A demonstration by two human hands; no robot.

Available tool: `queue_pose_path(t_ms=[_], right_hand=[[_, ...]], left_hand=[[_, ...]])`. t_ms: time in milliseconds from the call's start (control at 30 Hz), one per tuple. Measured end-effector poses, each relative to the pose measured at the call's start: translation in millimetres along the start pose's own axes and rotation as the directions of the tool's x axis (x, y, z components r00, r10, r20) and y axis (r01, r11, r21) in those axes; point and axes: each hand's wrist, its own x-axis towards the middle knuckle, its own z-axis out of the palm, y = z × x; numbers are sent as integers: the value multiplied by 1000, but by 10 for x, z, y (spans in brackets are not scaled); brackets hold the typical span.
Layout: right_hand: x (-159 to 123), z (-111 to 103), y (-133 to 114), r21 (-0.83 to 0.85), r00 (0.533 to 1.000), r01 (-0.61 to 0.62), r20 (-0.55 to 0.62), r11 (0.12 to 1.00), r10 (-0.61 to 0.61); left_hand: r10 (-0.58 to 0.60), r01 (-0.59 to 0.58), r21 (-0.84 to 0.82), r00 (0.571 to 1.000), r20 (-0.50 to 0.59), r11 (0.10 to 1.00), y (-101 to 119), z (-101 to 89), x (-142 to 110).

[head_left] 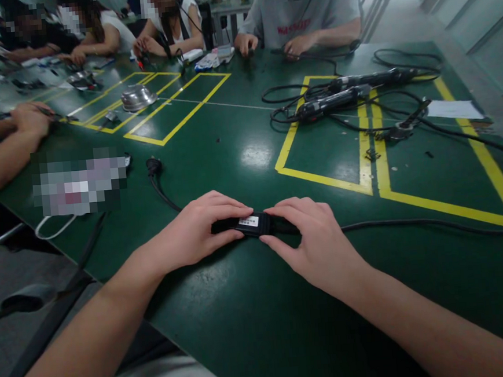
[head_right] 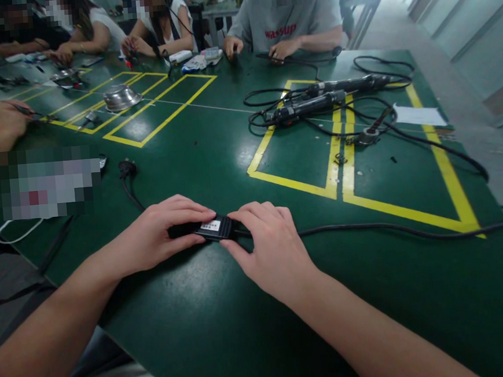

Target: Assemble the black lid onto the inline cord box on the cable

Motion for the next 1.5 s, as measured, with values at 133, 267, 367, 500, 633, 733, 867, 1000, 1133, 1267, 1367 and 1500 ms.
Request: queue_pose_path(t_ms=[133,267,367,500,633,733,867,1000,1133,1267,1367,1500], right_hand=[[-11,3,-5,-5,1000,6,-16,1000,-6],[-4,2,-5,4,1000,0,-12,1000,0],[-1,4,-5,2,1000,4,6,1000,-4],[-4,15,-7,25,998,-34,-42,999,35],[7,16,-1,11,1000,-13,-22,1000,13],[20,6,9,13,999,36,-12,999,-36],[26,-4,26,25,998,59,-16,998,-58],[17,-2,29,16,997,68,-26,998,-68],[7,-3,17,23,998,59,-27,998,-58],[1,-9,7,44,999,49,-16,998,-49],[-7,-10,3,40,998,57,-43,998,-56],[-21,-7,-8,25,994,71,-82,997,-68]], left_hand=[[-2,1,-8,1000,-19,1000,27,7,16],[-62,62,-9,998,-2,998,63,-9,29],[-141,141,-63,990,13,988,69,-11,36],[-283,269,-121,952,-116,956,33,0,59],[-351,381,50,889,-294,923,-63,8,76],[-354,389,105,902,-247,915,-117,8,71],[-280,325,182,931,-232,928,-82,-42,46],[-200,222,210,972,-120,952,3,-127,15],[-205,200,143,978,22,969,39,-131,-6],[-236,232,85,971,44,969,36,-104,-10],[-219,217,72,975,29,974,14,-106,-12],[-184,184,51,983,-15,982,3,-121,-21]])
